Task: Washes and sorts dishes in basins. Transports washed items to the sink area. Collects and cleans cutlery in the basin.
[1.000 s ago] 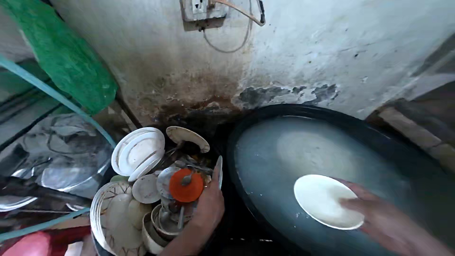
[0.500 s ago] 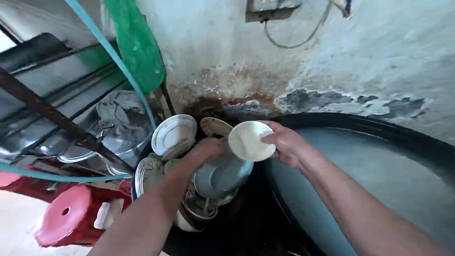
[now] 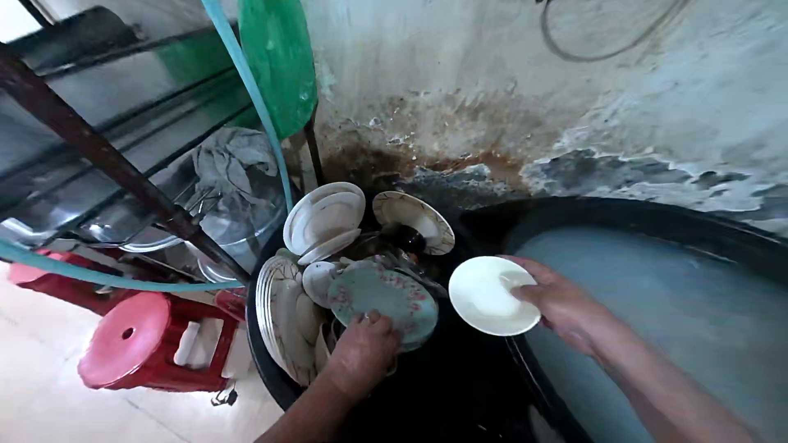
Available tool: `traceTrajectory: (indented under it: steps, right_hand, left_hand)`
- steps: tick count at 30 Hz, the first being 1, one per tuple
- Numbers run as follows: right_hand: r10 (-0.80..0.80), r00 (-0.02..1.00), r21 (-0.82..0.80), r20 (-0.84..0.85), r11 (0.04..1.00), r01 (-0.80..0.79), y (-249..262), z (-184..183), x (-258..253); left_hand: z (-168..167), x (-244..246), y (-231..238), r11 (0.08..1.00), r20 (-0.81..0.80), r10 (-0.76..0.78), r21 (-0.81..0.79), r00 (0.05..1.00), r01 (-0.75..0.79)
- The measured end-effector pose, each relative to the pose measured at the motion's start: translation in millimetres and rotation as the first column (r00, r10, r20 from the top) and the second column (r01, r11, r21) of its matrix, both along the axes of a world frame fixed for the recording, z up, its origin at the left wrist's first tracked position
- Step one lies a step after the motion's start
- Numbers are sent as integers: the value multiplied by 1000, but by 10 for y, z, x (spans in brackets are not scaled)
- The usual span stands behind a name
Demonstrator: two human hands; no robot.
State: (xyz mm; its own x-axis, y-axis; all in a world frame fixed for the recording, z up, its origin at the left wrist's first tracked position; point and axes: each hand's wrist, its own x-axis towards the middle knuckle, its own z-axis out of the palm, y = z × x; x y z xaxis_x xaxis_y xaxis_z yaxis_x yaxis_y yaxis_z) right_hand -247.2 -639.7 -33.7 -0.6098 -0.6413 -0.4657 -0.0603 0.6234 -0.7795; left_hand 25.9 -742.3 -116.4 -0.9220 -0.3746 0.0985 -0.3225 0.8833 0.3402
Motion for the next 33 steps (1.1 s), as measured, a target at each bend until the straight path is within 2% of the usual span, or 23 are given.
traceTrajectory:
  steps: [5,7,8,11,14,15,17,19,22,25,27,30,32,33]
  right_hand:
    - [313,909,102,-275,950,-296,-167,-78,492]
    - [354,844,79,-404,932,-353,-181,-105,613]
    - [323,810,20,-490,933,-360,-148,-147,604]
    - [175,716,-106,-675,938,-330,78,-179,341]
    - [66,695,-123,-716,968,-217,532,-73,-52]
    - [31,687,-125,-726,976,-177,734,-62,-175]
    - [1,700,-90,-714,992,-93,1161,-72,-362]
    - [-13,738,-24,-675,1000,-5,1535,-106,-424]
    - [-11,778,51,-628,997,55,1981,-196,-358]
    - [-34,791,69,-611,993,96,2310,-351,-324]
    - [-34,801,91,-598,990,111,2465,-387,-333]
    - [0,791,95,-612,993,73,2663,-493,-381]
    - [29,801,133,-598,989,64,2706,-578,-454]
    - [27,823,144,-567,987,67,2689,-592,-483]
  left_hand:
    - [-238,17,91,999,-7,6,-53,1000,-6]
    - [-278,29,96,997,-7,-20,-77,1000,20]
    - [-281,37,103,997,11,-31,-72,999,32]
    - [-266,59,99,995,17,-21,-95,1000,22]
    - [-157,63,-50,979,-158,50,-186,986,-79]
    - [-50,47,-143,976,-202,92,-176,975,-129]
    - [308,-26,-332,972,-217,210,-57,953,-227]
    - [748,-167,-442,968,-284,247,34,926,-248]
    - [1220,-450,-295,987,-471,50,-114,881,-117]
    - [1484,-783,149,956,-457,-208,-280,865,82]
    - [1428,-1119,368,899,-429,-400,-355,810,257]
    - [1157,-1688,523,767,-243,-616,-402,749,500]
    - [927,-1973,552,720,-103,-671,-328,734,612]
    - [810,-2059,556,727,-56,-666,-271,744,631]
